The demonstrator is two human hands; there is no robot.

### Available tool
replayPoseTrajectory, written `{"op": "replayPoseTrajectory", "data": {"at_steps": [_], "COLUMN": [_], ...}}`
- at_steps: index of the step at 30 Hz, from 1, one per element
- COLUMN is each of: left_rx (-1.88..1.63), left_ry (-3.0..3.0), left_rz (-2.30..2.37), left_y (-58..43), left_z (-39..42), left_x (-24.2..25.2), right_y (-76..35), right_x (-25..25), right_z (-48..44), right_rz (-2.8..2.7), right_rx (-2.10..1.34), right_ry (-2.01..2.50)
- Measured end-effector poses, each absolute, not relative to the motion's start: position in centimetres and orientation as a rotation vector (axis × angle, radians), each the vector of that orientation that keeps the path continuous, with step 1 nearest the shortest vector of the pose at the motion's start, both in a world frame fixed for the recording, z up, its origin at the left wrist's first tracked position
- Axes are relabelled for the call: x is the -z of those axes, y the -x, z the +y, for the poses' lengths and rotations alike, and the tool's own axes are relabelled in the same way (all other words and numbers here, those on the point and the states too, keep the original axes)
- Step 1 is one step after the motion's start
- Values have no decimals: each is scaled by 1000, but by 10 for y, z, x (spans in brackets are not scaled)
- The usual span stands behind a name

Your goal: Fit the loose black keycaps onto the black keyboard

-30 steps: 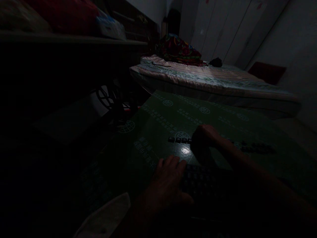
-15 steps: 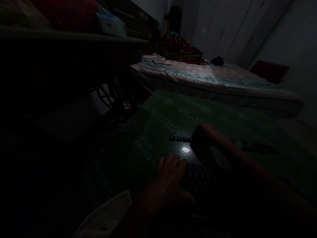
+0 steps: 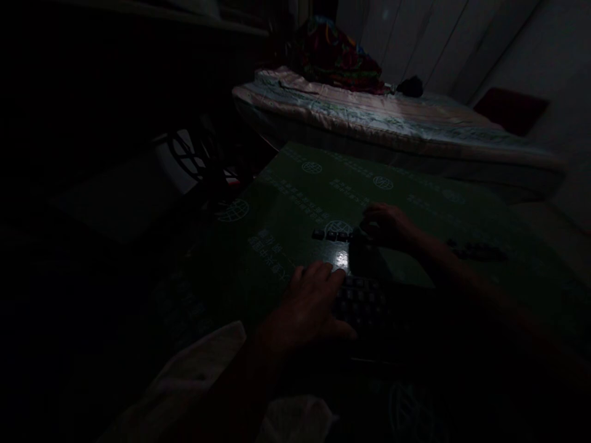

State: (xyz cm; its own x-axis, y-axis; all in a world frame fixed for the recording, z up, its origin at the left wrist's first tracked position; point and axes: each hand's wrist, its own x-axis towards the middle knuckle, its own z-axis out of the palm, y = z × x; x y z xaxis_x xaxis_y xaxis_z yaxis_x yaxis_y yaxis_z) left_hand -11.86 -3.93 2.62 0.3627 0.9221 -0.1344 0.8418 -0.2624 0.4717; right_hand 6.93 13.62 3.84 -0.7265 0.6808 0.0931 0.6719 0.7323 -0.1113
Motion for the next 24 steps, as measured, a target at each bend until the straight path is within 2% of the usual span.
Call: {"op": "replayPoseTrajectory", "data": {"at_steps": [4, 7, 14, 24], "left_rx": [-223, -207, -153, -155], "left_ry": [-2173, -2204, -2226, -2235], "left_rz": [1525, 1510, 1530, 1529], "left_y": [118, 117, 115, 113], "left_z": [-39, -38, -35, -35], "left_x": [-25, -26, -27, -31], "right_y": [-95, -113, -116, -104], "right_x": [-35, -23, 4, 1], "right_z": [90, 44, -32, -48], "right_rz": [-2702, -2683, -2608, -2614], "right_rx": [-126, -41, 186, 346], "right_ry": [712, 595, 581, 599]}}
